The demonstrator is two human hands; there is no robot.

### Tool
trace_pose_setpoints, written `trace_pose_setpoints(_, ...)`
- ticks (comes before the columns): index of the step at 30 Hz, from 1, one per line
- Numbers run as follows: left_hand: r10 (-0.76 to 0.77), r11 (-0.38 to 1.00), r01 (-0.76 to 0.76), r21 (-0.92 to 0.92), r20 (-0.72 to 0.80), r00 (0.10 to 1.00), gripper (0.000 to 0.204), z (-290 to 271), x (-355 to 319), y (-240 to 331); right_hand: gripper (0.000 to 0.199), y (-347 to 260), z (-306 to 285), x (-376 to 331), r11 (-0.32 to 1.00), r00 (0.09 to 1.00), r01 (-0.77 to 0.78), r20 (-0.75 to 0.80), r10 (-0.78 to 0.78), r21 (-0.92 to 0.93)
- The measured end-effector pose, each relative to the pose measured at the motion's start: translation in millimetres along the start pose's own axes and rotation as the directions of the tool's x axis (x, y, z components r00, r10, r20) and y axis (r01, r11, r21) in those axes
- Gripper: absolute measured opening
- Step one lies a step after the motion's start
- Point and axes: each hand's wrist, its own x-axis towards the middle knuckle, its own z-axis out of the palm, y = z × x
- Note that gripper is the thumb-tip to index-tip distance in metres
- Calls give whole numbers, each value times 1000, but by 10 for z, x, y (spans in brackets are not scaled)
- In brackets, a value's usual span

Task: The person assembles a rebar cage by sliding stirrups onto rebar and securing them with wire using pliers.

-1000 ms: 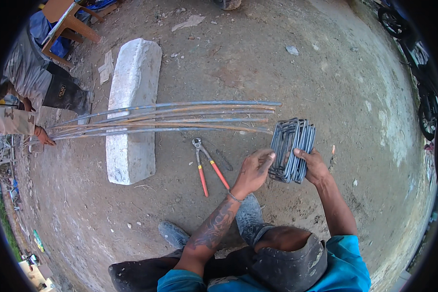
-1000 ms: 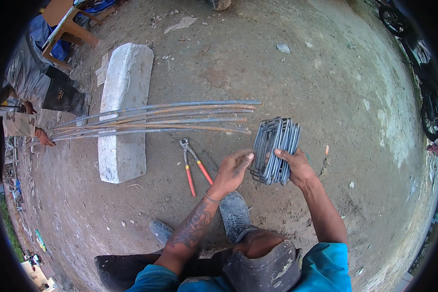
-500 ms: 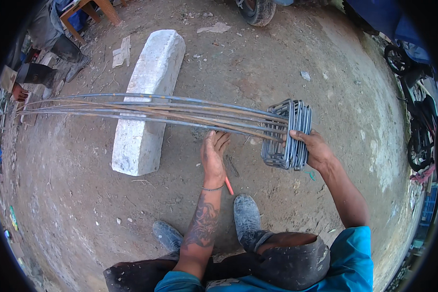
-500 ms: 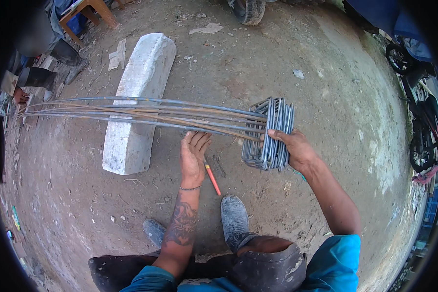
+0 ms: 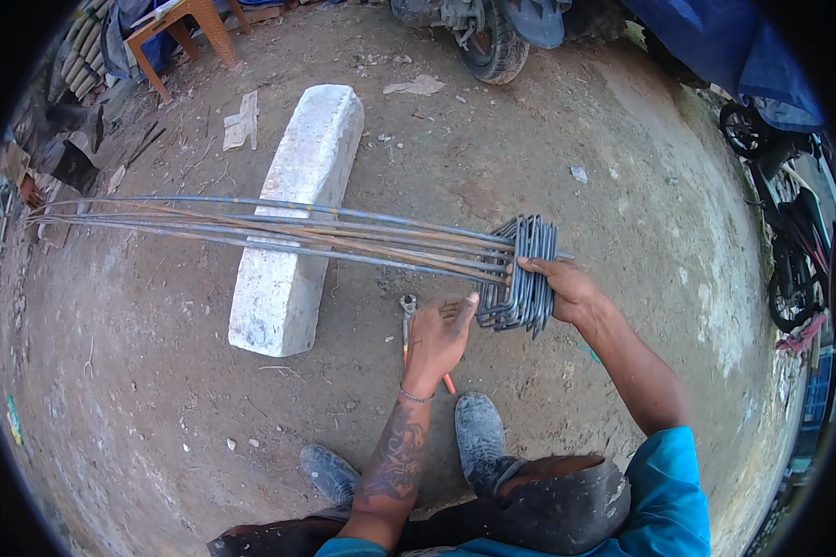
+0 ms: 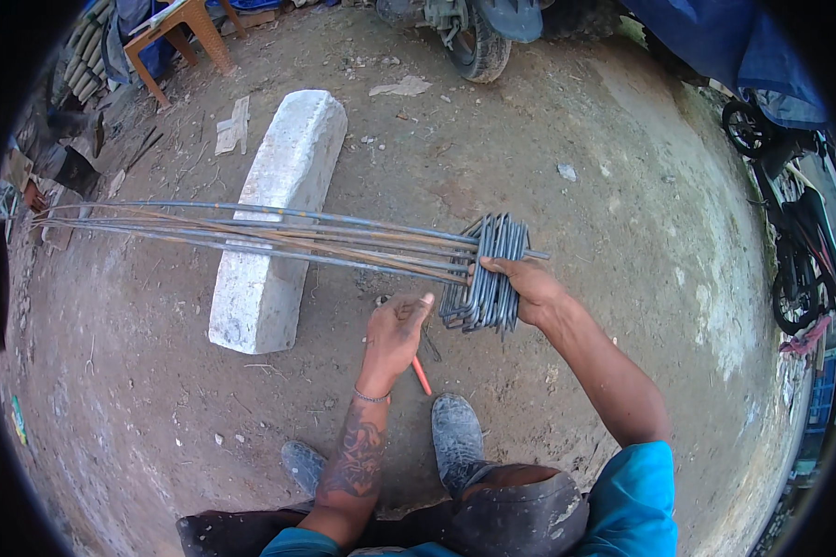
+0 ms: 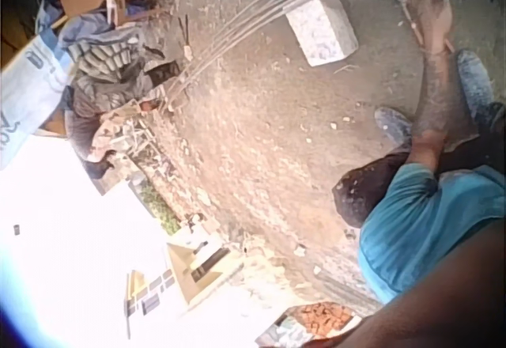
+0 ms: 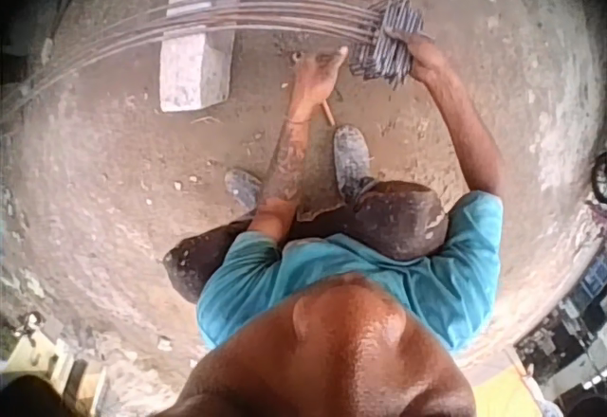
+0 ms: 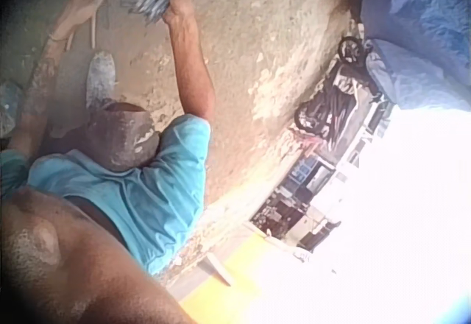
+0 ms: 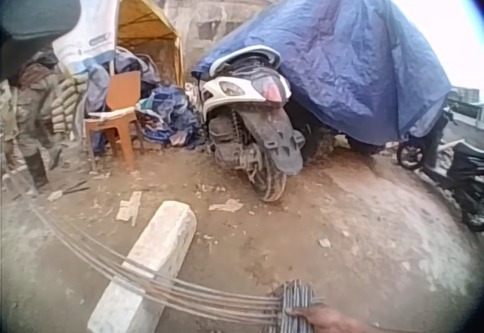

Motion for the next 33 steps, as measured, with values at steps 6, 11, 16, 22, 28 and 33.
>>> trace_pose_setpoints(6,276,897,-250,364,-22,961,46,292,21,9,14,101,141,87,1000,994,-16,112,14,13)
trace_pose_setpoints(11,306,912,-252,324,-130,943,39,204,74,-3,14,152,291,237,999,980,-42,194,43,-8)
trace_pose_setpoints(16,238,951,-181,250,-220,946,37,-167,74,-62,13,297,698,362,998,969,-66,237,64,-1)
trace_pose_setpoints(22,138,974,-101,204,-181,974,45,-640,169,88,11,404,1097,480,999,939,-27,342,40,-44)
trace_pose_setpoints(28,29,990,-24,142,-27,999,62,-959,270,130,10,445,1372,401,998,935,58,352,-48,-18)
trace_pose_setpoints(33,-131,990,128,53,68,989,71,-1035,464,427,13,483,1254,572,995,911,82,410,-52,-56)
